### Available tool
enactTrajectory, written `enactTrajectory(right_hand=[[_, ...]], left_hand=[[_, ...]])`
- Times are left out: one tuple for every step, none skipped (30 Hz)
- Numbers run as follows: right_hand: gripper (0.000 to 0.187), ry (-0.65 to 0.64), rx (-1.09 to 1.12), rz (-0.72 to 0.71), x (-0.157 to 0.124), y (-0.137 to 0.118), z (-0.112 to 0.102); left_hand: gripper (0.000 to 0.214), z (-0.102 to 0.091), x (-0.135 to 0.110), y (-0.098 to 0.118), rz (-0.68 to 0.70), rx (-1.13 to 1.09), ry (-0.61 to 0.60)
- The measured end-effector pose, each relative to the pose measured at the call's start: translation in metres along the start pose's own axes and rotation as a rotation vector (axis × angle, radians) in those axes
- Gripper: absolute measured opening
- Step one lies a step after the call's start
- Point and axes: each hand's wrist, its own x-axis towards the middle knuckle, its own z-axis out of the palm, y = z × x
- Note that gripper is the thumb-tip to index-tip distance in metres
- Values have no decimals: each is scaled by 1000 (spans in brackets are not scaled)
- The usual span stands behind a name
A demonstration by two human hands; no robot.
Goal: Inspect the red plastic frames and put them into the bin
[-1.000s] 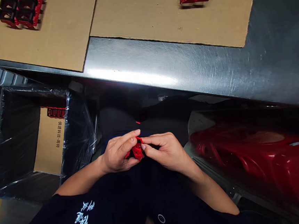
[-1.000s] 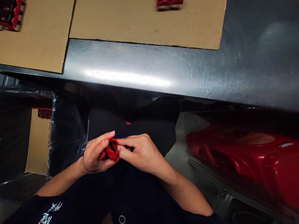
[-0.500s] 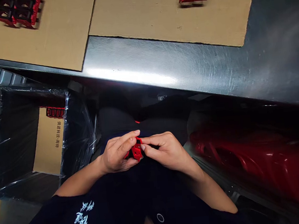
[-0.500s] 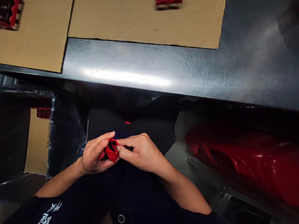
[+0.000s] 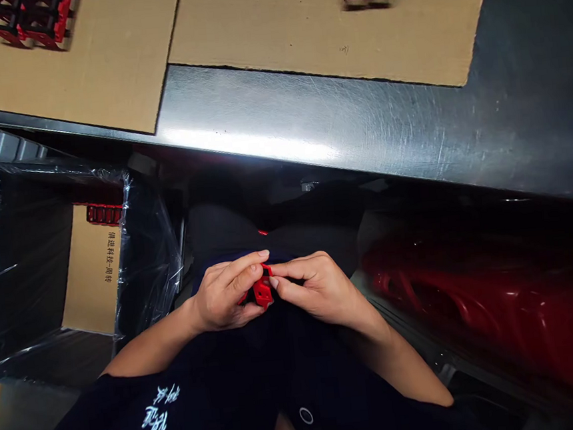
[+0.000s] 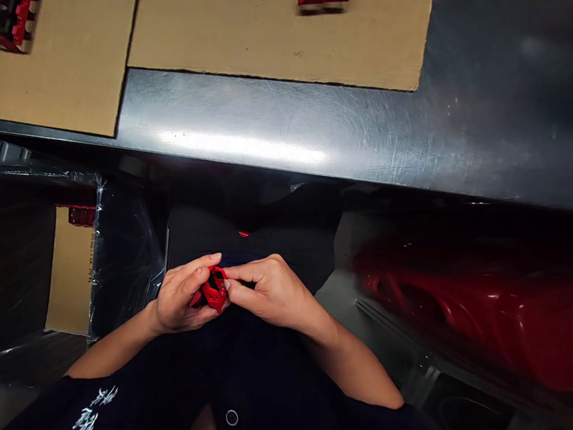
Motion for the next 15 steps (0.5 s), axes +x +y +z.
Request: enactTrajectory(right_hand=[[29,-8,-1,-4,0,1,-1],[29,-13,1,-4,-1,1,-1],[28,-16,5,-1,-1,2,-1],[27,-12,10,4,-1,2,0],[26,-3,14,12,-1,3,1],[25,6,16,21,-1,3,1],[25,13,17,30,-1,3,2],[25,16,15,36,-1,3,2],[25,13,11,36,-1,3,2],[26,6,7,31,-1,3,2],[27,-6,4,21,-1,3,1],[29,-17,5,9,-1,3,0],[31,-27,10,-3,-1,2,-1],[33,-33,21,-12,-1,2,-3],[35,-35,38,-15,-1,1,-3]], left_hand=[[84,0,0,0,2,-2,-1],[84,0,0,0,4,-2,-4],[83,0,0,0,8,0,-10],[82,-1,1,1,10,3,-14],[81,-1,1,1,9,7,-17],[80,0,1,1,5,9,-19],[79,0,1,1,-1,10,-22],[79,0,1,1,-7,9,-27],[80,0,0,0,-10,4,-30],[82,0,0,0,-11,-3,-31],[84,0,0,0,-9,-13,-29],[85,0,0,0,-6,-25,-24],[87,0,0,-1,-4,-38,-17],[88,0,0,-1,-4,-50,-8],[89,0,0,-1,-5,-62,-2]])
